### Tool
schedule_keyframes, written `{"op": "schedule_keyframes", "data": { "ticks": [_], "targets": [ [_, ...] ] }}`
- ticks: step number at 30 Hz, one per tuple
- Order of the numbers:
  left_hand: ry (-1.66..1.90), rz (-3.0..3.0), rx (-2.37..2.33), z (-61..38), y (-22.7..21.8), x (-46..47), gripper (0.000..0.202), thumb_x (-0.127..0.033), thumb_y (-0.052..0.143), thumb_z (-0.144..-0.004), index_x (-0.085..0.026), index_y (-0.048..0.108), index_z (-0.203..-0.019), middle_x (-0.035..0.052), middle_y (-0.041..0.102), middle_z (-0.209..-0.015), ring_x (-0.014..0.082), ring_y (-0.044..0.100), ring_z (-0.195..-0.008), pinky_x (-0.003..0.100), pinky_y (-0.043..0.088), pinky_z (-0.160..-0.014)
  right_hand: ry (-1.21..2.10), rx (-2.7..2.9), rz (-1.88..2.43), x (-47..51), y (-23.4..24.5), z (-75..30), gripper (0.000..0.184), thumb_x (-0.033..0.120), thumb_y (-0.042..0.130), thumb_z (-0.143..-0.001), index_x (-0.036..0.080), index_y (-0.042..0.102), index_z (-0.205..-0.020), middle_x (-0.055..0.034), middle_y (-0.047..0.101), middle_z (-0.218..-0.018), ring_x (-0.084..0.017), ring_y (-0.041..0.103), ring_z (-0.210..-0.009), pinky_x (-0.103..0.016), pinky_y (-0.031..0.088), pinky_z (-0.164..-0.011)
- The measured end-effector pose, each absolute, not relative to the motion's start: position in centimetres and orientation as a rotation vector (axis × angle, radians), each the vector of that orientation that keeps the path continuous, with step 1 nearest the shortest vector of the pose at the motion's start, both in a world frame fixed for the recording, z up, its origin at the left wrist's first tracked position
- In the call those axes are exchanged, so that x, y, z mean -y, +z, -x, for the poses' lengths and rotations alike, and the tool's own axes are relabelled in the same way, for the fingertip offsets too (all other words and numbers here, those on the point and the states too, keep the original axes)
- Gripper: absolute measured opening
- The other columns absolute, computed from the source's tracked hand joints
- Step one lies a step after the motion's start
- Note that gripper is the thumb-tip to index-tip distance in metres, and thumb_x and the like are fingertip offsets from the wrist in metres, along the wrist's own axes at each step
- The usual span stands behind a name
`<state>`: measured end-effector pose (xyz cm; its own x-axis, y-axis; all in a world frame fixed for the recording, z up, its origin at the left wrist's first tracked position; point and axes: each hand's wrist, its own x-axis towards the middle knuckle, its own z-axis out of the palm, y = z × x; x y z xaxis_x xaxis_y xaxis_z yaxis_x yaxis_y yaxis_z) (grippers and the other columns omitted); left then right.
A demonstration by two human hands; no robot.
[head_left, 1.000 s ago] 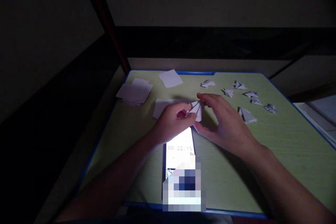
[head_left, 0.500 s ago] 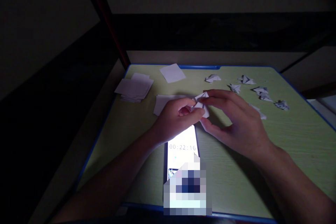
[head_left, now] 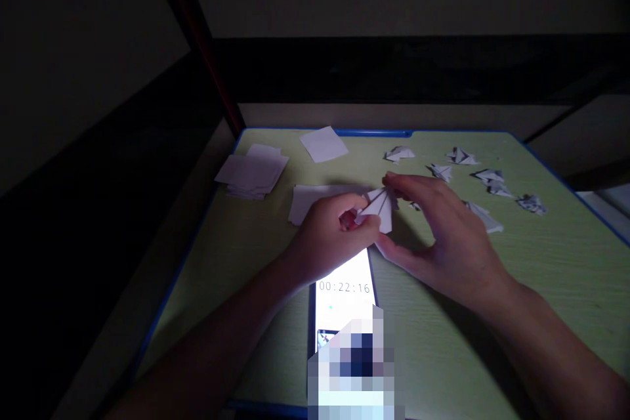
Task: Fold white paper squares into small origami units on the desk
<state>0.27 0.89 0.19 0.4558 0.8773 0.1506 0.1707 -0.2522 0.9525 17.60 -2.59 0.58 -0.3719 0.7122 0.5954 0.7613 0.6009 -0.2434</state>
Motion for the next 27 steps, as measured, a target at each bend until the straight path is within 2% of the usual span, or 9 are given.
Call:
{"op": "schedule_keyframes", "data": {
  "ticks": [5, 14, 17, 21, 27],
  "targets": [
    [0.866, -1.753, -0.923, -0.33, 0.03, -0.77, 0.020, -0.020, 0.055, -0.077, -0.016, 0.048, -0.059, -0.0061, 0.037, -0.053, 0.0069, 0.035, -0.051, 0.022, 0.027, -0.045, -0.086, 2.142, 1.176, 2.54, 0.55, -17.38, 0.055, 0.029, 0.066, -0.079, 0.016, 0.050, -0.129, -0.0164, 0.063, -0.119, -0.031, 0.062, -0.106, -0.046, 0.053, -0.086],
    [0.958, -1.786, -0.931, -0.32, -0.04, -0.83, 0.026, -0.020, 0.058, -0.077, -0.017, 0.044, -0.056, -0.0066, 0.038, -0.052, 0.0065, 0.036, -0.050, 0.022, 0.029, -0.048, -0.031, 2.069, 1.216, 2.62, 0.98, -17.54, 0.058, 0.033, 0.071, -0.074, 0.017, 0.052, -0.127, -0.0151, 0.063, -0.117, -0.030, 0.062, -0.101, -0.046, 0.053, -0.084],
    [0.995, -1.792, -0.932, -0.29, -0.19, -0.99, 0.021, -0.021, 0.057, -0.078, -0.016, 0.049, -0.060, -0.0053, 0.044, -0.054, 0.0072, 0.040, -0.051, 0.022, 0.032, -0.049, 0.150, 1.966, 1.219, 2.70, 0.76, -17.31, 0.054, 0.031, 0.071, -0.074, 0.021, 0.053, -0.124, -0.0116, 0.063, -0.112, -0.027, 0.062, -0.097, -0.044, 0.053, -0.081],
    [1.010, -1.773, -0.938, -0.11, -0.05, -1.30, 0.014, -0.024, 0.056, -0.080, -0.016, 0.056, -0.068, -0.0018, 0.054, -0.059, 0.0093, 0.049, -0.056, 0.022, 0.038, -0.051, 0.463, 1.754, 1.174, 2.72, 0.29, -17.15, 0.044, 0.025, 0.067, -0.078, 0.024, 0.054, -0.120, -0.0083, 0.062, -0.111, -0.024, 0.061, -0.098, -0.042, 0.052, -0.086],
    [1.096, -1.946, -0.927, 0.09, -0.02, -1.16, 0.010, -0.019, 0.059, -0.078, -0.016, 0.055, -0.070, -0.0049, 0.051, -0.057, 0.0065, 0.043, -0.051, 0.019, 0.035, -0.049, 0.787, 1.546, 1.124, 2.47, 0.21, -17.18, 0.020, 0.026, 0.065, -0.082, 0.023, 0.062, -0.101, -0.0045, 0.066, -0.094, -0.019, 0.064, -0.082, -0.036, 0.054, -0.075]
  ]
}}
